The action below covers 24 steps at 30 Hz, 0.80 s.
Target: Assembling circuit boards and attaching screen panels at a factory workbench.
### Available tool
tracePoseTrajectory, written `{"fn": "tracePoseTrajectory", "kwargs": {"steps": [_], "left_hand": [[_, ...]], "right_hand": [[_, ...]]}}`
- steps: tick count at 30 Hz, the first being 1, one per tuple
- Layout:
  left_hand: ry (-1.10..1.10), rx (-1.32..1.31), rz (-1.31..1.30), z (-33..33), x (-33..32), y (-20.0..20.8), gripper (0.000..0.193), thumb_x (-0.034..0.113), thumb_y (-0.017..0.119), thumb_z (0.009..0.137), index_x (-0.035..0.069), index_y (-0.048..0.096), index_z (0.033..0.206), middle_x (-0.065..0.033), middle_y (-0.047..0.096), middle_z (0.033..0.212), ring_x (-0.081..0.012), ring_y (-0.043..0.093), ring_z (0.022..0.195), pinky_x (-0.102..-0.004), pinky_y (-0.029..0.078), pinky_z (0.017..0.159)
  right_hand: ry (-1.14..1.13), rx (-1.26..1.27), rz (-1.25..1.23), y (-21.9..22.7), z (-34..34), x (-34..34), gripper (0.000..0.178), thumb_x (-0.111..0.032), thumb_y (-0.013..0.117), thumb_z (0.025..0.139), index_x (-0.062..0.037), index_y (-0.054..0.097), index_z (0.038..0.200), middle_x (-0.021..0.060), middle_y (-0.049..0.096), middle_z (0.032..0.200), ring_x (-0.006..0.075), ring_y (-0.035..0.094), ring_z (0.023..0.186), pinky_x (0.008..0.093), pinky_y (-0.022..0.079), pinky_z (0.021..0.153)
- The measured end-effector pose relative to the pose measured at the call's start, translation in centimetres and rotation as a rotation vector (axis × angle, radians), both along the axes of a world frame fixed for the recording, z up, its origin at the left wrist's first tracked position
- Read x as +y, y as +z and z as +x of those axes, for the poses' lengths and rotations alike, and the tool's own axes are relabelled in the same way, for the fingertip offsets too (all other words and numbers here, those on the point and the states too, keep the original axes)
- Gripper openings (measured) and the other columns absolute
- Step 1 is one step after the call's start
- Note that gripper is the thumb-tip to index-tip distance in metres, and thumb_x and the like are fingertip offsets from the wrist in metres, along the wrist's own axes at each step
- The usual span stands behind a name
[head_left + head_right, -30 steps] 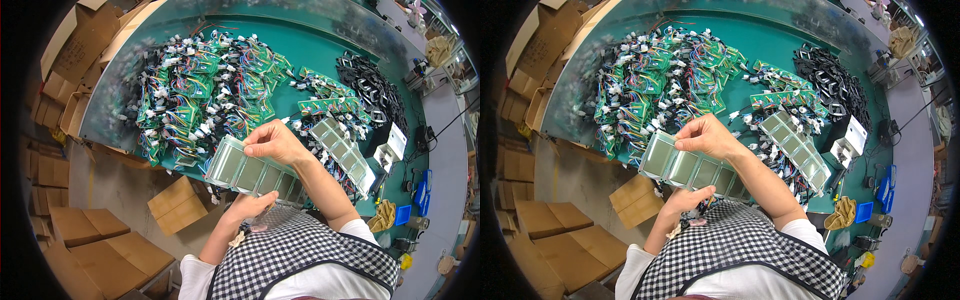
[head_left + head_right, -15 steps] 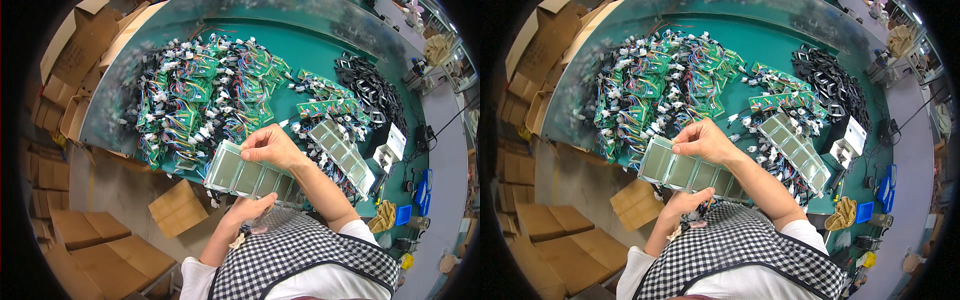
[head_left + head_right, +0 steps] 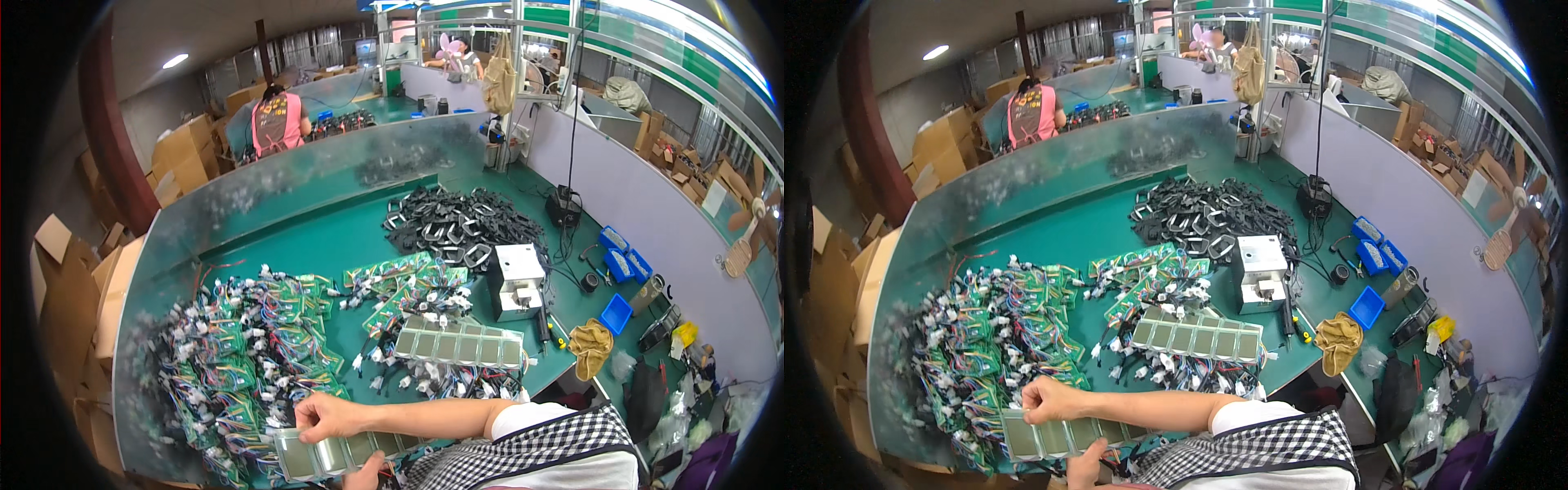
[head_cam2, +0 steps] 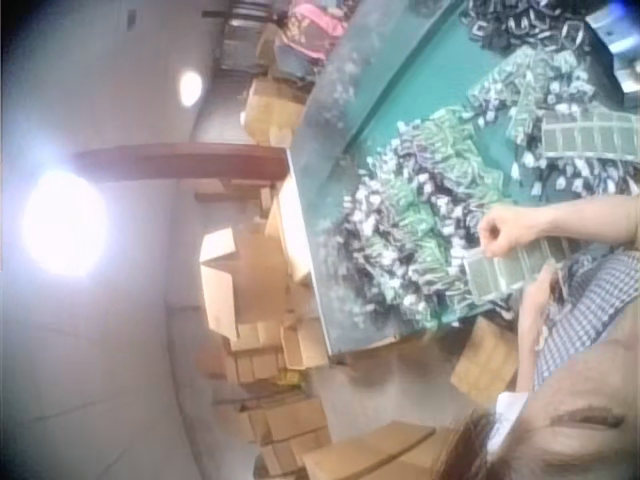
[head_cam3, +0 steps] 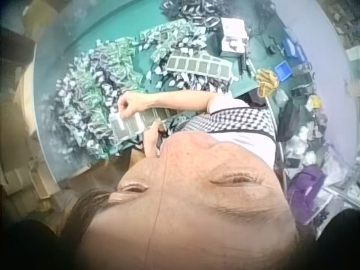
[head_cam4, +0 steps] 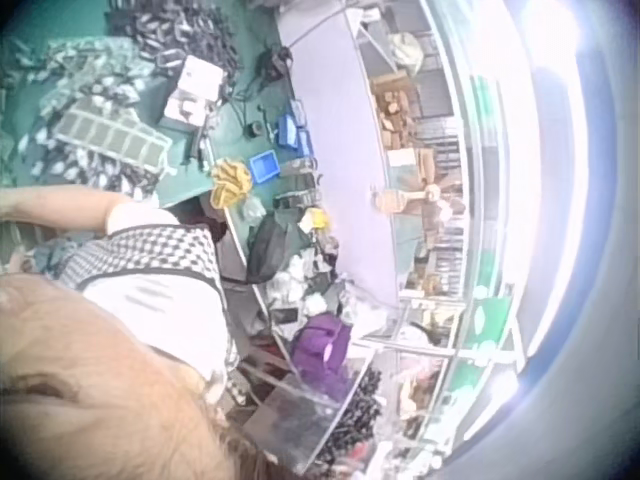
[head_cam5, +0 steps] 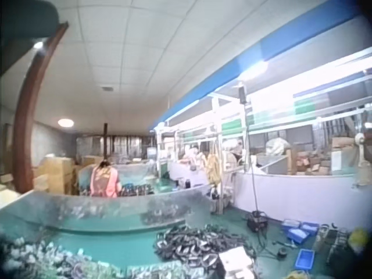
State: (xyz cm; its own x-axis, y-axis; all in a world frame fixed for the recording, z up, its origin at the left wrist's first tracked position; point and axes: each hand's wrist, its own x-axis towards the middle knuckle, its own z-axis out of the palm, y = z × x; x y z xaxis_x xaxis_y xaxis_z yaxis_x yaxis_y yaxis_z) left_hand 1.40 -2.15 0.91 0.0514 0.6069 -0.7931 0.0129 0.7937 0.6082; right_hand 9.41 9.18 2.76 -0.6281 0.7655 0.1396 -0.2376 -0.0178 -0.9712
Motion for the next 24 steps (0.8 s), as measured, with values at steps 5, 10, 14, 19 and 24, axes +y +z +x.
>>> {"fn": "tracePoseTrajectory", "kwargs": {"steps": [5, 10, 14, 19, 24], "left_hand": [[-0.001, -0.047, 0.022, -0.3, 0.5, -1.7, 0.018, 0.019, 0.058, 0.079, 0.002, 0.059, 0.075, -0.0038, 0.057, 0.068, -0.0125, 0.051, 0.061, -0.0252, 0.040, 0.054], [0.053, -0.040, 0.367, 0.4, 0.4, -2.3, 0.011, 0.009, 0.055, 0.080, -0.001, 0.059, 0.081, -0.0062, 0.057, 0.079, -0.0137, 0.051, 0.069, -0.0259, 0.042, 0.060], [0.133, 0.038, 0.354, 0.6, 0.5, -0.6, 0.010, 0.009, 0.055, 0.080, -0.001, 0.059, 0.082, -0.0068, 0.056, 0.079, -0.0145, 0.051, 0.070, -0.0265, 0.042, 0.061], [0.224, 0.139, 0.339, -3.0, 1.1, -1.1, 0.011, 0.007, 0.054, 0.080, -0.001, 0.059, 0.085, -0.0078, 0.055, 0.080, -0.0159, 0.051, 0.070, -0.0276, 0.042, 0.061], [0.334, 0.260, 0.307, -10.8, 1.5, -2.4, 0.012, 0.006, 0.053, 0.079, -0.001, 0.059, 0.087, -0.0089, 0.055, 0.080, -0.0174, 0.051, 0.071, -0.0287, 0.042, 0.062]], "right_hand": [[-0.089, -0.140, 0.144, 0.7, 0.4, 0.0, 0.030, -0.025, 0.069, 0.060, -0.0027, 0.049, 0.061, 0.0014, 0.049, 0.055, 0.0080, 0.044, 0.052, 0.0248, 0.035, 0.047], [-0.264, -0.302, 0.363, 1.2, -0.6, -0.4, 0.043, -0.035, 0.075, 0.053, -0.0033, 0.047, 0.063, 0.0056, 0.050, 0.055, 0.0163, 0.048, 0.051, 0.0307, 0.035, 0.046], [-0.524, -0.366, 0.505, 1.6, -0.6, -1.5, 0.048, -0.041, 0.073, 0.051, -0.0052, 0.047, 0.071, 0.0092, 0.046, 0.075, 0.0258, 0.046, 0.071, 0.0354, 0.036, 0.059], [-0.485, -0.271, 0.677, 1.5, -0.2, -2.5, 0.019, -0.019, 0.062, 0.072, -0.0065, 0.048, 0.070, 0.0058, 0.042, 0.077, 0.0232, 0.043, 0.077, 0.0326, 0.036, 0.064], [-0.146, 0.069, 0.647, 3.2, 2.2, -3.8, 0.012, -0.010, 0.058, 0.074, -0.0042, 0.047, 0.070, 0.0069, 0.044, 0.077, 0.0216, 0.046, 0.072, 0.0317, 0.038, 0.063]]}}
